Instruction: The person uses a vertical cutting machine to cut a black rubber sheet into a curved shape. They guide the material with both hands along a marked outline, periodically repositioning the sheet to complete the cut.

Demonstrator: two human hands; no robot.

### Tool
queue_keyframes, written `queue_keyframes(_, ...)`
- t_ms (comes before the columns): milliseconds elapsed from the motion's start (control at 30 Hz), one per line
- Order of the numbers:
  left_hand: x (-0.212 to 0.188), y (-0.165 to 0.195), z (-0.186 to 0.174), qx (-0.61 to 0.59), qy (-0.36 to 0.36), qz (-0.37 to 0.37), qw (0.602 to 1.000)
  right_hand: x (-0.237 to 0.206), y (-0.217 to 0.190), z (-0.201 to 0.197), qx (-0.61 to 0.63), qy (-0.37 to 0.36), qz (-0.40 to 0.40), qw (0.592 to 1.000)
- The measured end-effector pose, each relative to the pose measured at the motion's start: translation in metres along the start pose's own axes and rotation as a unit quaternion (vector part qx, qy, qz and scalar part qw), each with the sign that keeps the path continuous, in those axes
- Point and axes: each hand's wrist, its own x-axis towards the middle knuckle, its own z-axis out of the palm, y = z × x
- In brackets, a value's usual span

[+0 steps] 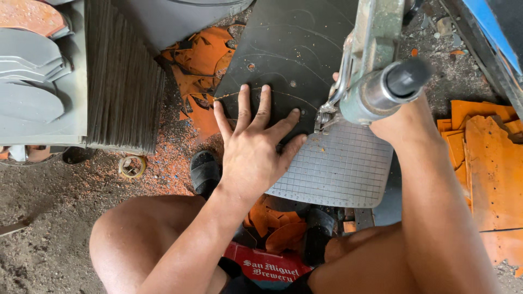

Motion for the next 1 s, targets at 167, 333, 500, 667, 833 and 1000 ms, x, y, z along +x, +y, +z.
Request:
queue_keyframes(167, 0.005, 0.006, 0.004, 0.042, 0.023, -0.01, 0.999, 0.006, -0.014, -0.003, -0.031, 0.004, -0.05, 0.998)
queue_keyframes(333, -0.001, 0.008, -0.008, 0.048, 0.016, -0.008, 0.999, 0.005, -0.022, -0.003, -0.032, 0.025, 0.004, 0.999)
queue_keyframes(500, -0.044, 0.026, -0.035, 0.049, -0.025, -0.019, 0.998, -0.012, -0.025, -0.012, -0.139, 0.03, -0.004, 0.99)
queue_keyframes(667, -0.078, 0.052, -0.049, -0.046, -0.042, 0.042, 0.997, -0.04, -0.041, -0.023, -0.197, 0.047, -0.036, 0.979)
queue_keyframes(833, -0.071, 0.07, -0.031, -0.092, -0.022, 0.044, 0.995, -0.071, -0.069, -0.025, -0.212, 0.038, -0.019, 0.976)
queue_keyframes(1000, -0.044, 0.065, -0.001, -0.052, 0.012, 0.021, 0.998, -0.087, -0.067, -0.026, -0.127, 0.026, -0.033, 0.991)
